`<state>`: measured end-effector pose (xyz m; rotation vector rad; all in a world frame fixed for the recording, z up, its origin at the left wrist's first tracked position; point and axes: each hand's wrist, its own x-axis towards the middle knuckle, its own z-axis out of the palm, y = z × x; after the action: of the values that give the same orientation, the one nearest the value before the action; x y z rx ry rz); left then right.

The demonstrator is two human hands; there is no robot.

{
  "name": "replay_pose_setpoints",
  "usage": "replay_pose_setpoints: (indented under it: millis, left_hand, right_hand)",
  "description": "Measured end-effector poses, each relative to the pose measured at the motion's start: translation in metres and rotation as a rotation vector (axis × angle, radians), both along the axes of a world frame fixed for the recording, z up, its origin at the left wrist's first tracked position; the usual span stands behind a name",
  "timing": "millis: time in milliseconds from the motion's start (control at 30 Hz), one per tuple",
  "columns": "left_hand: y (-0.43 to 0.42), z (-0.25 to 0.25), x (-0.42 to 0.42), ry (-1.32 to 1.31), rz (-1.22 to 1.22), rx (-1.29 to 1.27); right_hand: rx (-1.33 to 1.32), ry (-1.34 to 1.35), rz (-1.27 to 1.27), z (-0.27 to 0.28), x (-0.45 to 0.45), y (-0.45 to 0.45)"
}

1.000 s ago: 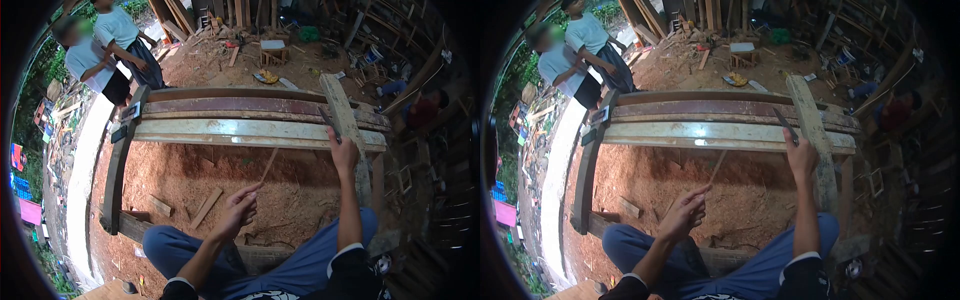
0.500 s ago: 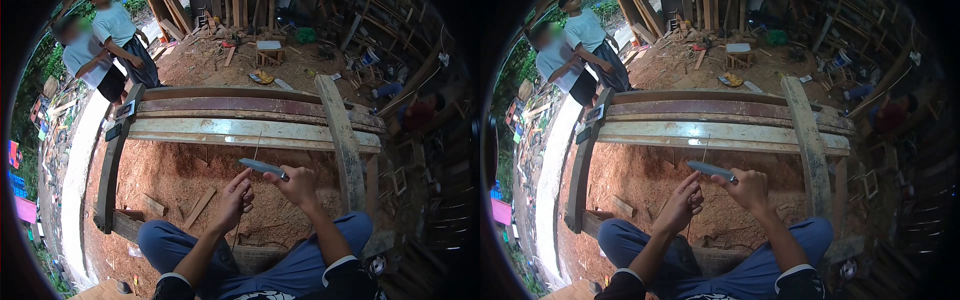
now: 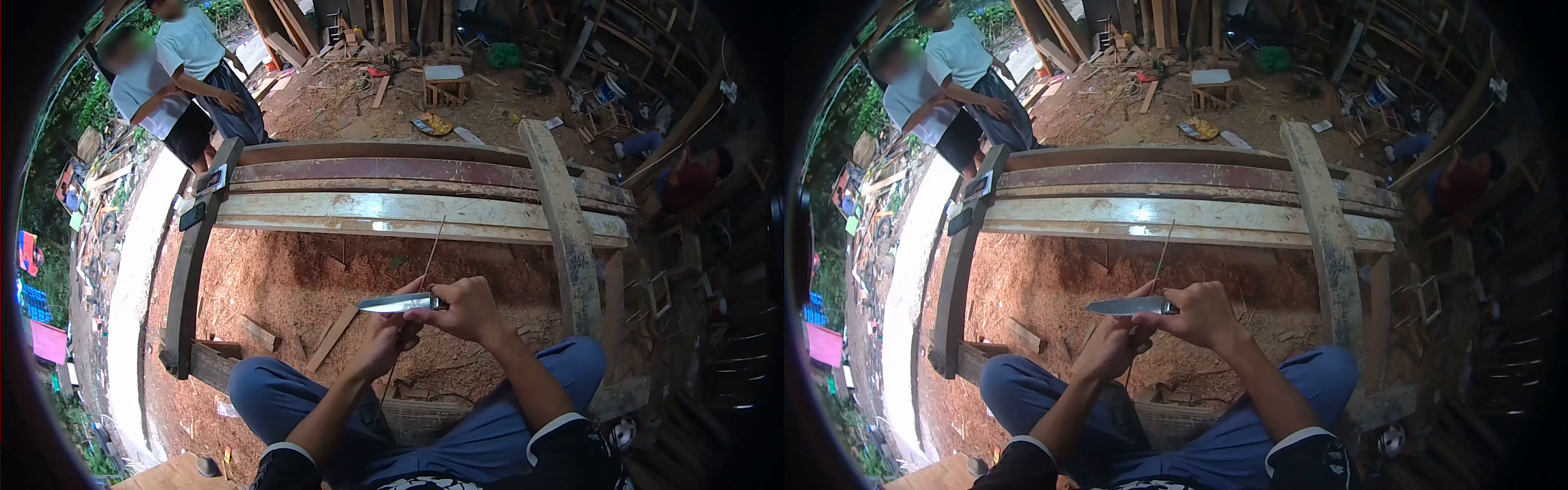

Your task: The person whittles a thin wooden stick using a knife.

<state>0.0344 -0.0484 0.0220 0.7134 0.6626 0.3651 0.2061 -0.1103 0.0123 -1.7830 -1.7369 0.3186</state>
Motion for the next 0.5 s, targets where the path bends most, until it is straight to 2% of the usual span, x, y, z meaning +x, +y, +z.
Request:
replay_pose_setpoints:
  millis: [333,433,467,500]
  left_hand:
    - [0.004,-0.007,-0.004,-0.055,-0.058,0.035]
    - [0.003,0.009,-0.004,-0.041,-0.1,0.042]
    - [0.003,0.015,-0.003,-0.035,-0.126,0.049]
    - [0.002,0.013,-0.003,-0.03,-0.128,0.044]
  right_hand:
    - [0.017,-0.081,-0.082,-0.001,0.021,-0.001]
    - [-0.018,-0.051,-0.197,0.006,0.038,-0.002]
    - [-0.135,0.073,-0.26,0.013,0.043,-0.004]
    - [-0.106,0.044,-0.318,0.018,0.048,-0.004]
